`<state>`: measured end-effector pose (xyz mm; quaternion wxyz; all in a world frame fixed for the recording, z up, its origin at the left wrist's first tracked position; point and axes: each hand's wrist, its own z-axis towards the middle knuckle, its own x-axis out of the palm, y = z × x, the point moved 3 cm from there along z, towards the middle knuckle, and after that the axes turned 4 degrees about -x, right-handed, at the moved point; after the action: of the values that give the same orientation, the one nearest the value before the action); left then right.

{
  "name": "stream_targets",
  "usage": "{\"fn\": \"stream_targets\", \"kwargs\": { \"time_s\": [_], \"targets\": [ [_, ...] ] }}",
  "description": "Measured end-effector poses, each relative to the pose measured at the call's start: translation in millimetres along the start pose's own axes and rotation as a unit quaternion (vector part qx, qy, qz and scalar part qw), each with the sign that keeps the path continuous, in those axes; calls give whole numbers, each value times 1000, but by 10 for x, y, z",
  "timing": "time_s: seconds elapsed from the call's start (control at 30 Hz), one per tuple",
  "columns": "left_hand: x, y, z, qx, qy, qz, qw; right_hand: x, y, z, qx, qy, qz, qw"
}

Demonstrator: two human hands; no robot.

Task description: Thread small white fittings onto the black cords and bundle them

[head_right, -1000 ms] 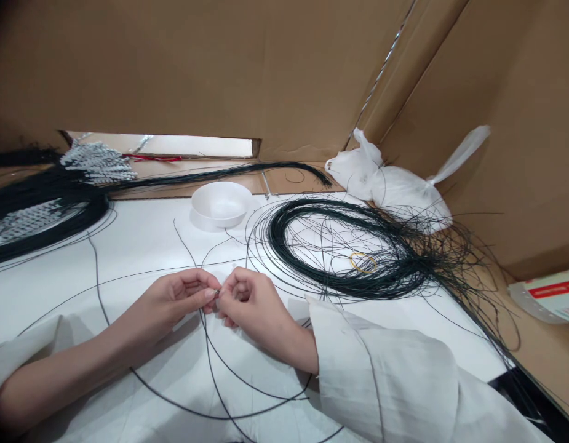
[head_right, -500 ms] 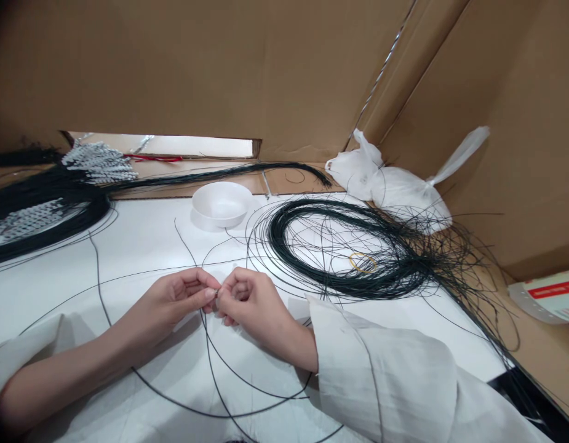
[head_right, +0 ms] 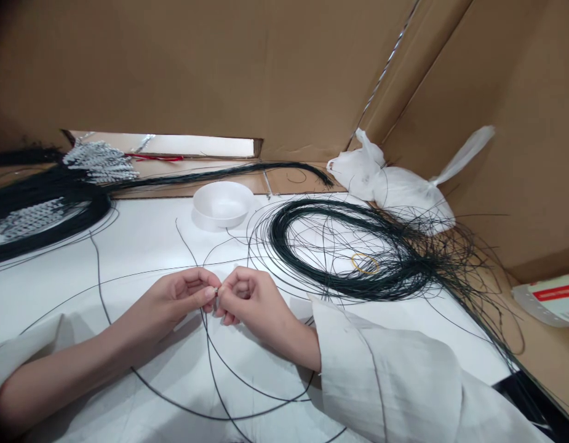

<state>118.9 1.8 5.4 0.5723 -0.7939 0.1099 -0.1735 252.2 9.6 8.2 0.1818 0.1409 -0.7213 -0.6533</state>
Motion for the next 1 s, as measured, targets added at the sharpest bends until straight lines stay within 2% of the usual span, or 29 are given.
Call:
{"fn": "stream_targets", "kwargs": {
  "time_s": [0.37,0.57,0.73,1.0],
  "targets": [
    [6,-19,9,-4,-13,8,1000,-7,6,-6,7,-1,-7,1000],
    [20,-54,-55,54,-22,90,994,-12,4,-14,9,9,-9,1000],
    [-4,-71,-75,97,-75,228,966,-11,3,-19,6,2,-5,1000],
    [13,-97,-109,122,-103,357,920,-7,-14,-19,5,-1,-3,1000]
  ]
}}
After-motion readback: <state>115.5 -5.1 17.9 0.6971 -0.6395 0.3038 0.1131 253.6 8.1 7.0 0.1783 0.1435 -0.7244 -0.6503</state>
